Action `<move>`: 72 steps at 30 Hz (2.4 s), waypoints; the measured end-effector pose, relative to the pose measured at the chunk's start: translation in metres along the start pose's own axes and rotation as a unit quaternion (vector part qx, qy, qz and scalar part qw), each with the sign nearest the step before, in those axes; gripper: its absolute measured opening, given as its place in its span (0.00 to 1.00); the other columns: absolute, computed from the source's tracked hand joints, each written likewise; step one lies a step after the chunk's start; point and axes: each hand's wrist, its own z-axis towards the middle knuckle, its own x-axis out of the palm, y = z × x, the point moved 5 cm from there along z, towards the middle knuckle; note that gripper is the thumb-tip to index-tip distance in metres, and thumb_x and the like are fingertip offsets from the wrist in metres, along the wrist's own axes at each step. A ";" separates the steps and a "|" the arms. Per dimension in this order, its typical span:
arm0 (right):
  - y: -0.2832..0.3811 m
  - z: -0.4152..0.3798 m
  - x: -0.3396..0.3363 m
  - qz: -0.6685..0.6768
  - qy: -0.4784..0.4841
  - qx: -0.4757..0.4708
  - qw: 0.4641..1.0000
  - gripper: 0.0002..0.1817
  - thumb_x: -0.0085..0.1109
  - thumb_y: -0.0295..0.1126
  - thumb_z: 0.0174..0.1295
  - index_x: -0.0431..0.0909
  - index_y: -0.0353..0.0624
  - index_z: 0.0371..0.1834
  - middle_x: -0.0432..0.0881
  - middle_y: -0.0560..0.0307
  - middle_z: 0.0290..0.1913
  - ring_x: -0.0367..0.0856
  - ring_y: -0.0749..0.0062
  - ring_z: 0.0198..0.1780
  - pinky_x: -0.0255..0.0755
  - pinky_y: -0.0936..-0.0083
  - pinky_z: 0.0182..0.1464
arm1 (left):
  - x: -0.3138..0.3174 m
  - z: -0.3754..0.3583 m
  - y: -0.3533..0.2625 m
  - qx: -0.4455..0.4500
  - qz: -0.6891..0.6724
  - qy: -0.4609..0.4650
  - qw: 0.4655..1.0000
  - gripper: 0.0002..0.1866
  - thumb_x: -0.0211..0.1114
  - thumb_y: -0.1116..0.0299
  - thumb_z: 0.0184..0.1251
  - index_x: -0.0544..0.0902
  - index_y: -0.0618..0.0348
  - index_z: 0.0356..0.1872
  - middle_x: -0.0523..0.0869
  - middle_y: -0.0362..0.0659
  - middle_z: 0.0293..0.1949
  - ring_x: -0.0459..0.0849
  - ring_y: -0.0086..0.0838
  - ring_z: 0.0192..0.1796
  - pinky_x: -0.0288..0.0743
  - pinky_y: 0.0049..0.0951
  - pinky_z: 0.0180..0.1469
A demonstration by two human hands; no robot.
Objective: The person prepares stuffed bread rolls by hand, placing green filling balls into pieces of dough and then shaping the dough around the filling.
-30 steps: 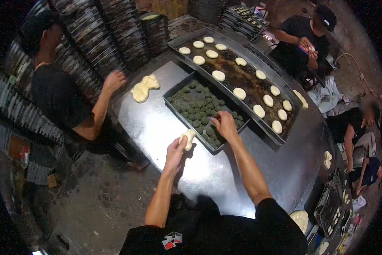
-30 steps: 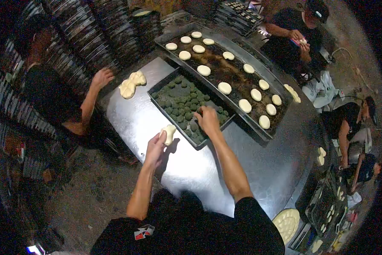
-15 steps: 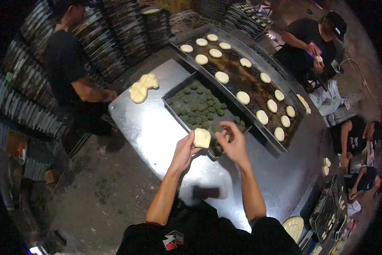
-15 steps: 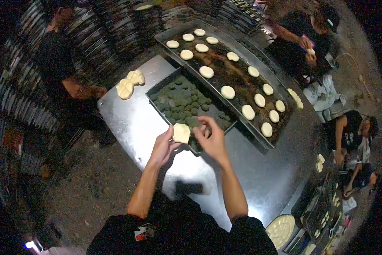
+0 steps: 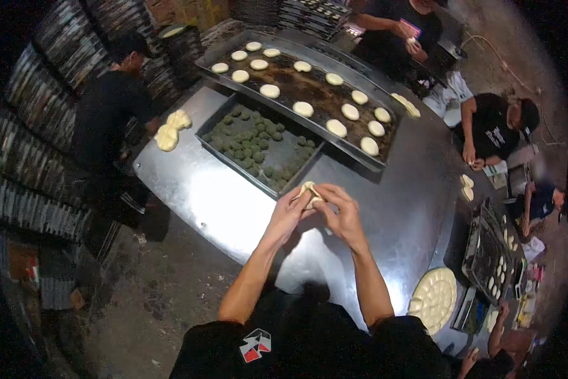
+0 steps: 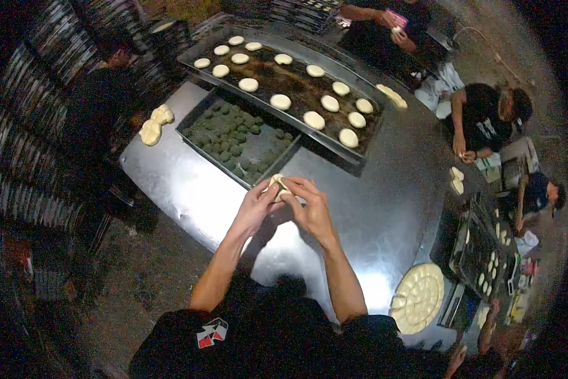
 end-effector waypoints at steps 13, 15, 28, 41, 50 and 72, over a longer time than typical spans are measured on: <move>0.013 -0.101 -0.065 0.028 -0.105 0.075 0.991 0.14 0.66 0.25 0.57 0.84 0.41 0.48 0.83 0.53 0.47 0.82 0.64 0.51 0.76 0.70 0.52 | 0.068 -0.092 0.032 0.016 0.002 0.063 0.998 0.29 0.56 0.66 0.75 0.59 0.60 0.73 0.71 0.45 0.65 0.75 0.29 0.62 0.75 0.27 0.61; 0.046 -0.101 -0.060 0.023 -0.075 0.001 0.997 0.13 0.66 0.23 0.57 0.85 0.39 0.47 0.82 0.53 0.46 0.82 0.69 0.46 0.76 0.77 0.48 | 0.064 -0.091 0.051 -0.014 -0.087 0.082 0.993 0.35 0.61 0.62 0.72 0.55 0.59 0.75 0.73 0.45 0.64 0.76 0.26 0.60 0.76 0.25 0.59; 0.041 -0.046 -0.030 0.025 -0.087 0.064 0.994 0.10 0.65 0.24 0.57 0.83 0.37 0.42 0.82 0.50 0.41 0.80 0.62 0.40 0.73 0.72 0.42 | 0.045 -0.040 0.024 0.085 -0.075 0.014 0.993 0.13 0.56 0.57 0.76 0.70 0.54 0.49 0.77 0.42 0.49 0.80 0.27 0.49 0.77 0.28 0.52; 0.020 -0.046 -0.048 -0.037 -0.115 0.069 0.990 0.10 0.64 0.23 0.59 0.83 0.37 0.44 0.80 0.48 0.41 0.82 0.59 0.44 0.75 0.71 0.45 | 0.068 -0.002 0.020 -0.007 -0.099 0.119 0.988 0.10 0.54 0.61 0.77 0.72 0.56 0.46 0.78 0.40 0.46 0.79 0.21 0.46 0.75 0.20 0.49; 0.041 -0.095 -0.081 -0.040 -0.185 0.060 0.980 0.10 0.65 0.22 0.58 0.83 0.35 0.43 0.82 0.49 0.41 0.83 0.63 0.41 0.76 0.73 0.44 | 0.117 -0.028 0.047 0.003 -0.104 0.127 0.987 0.11 0.60 0.61 0.74 0.74 0.58 0.44 0.78 0.38 0.39 0.77 0.19 0.40 0.74 0.20 0.44; -0.115 -0.146 -0.077 -0.501 -0.208 0.209 0.814 0.17 0.52 0.42 0.66 0.72 0.38 0.47 0.70 0.42 0.46 0.66 0.51 0.46 0.61 0.56 0.49 | -0.033 -0.119 0.053 0.003 0.098 -0.182 0.978 0.20 0.59 0.61 0.74 0.75 0.65 0.57 0.80 0.48 0.51 0.79 0.30 0.54 0.73 0.30 0.57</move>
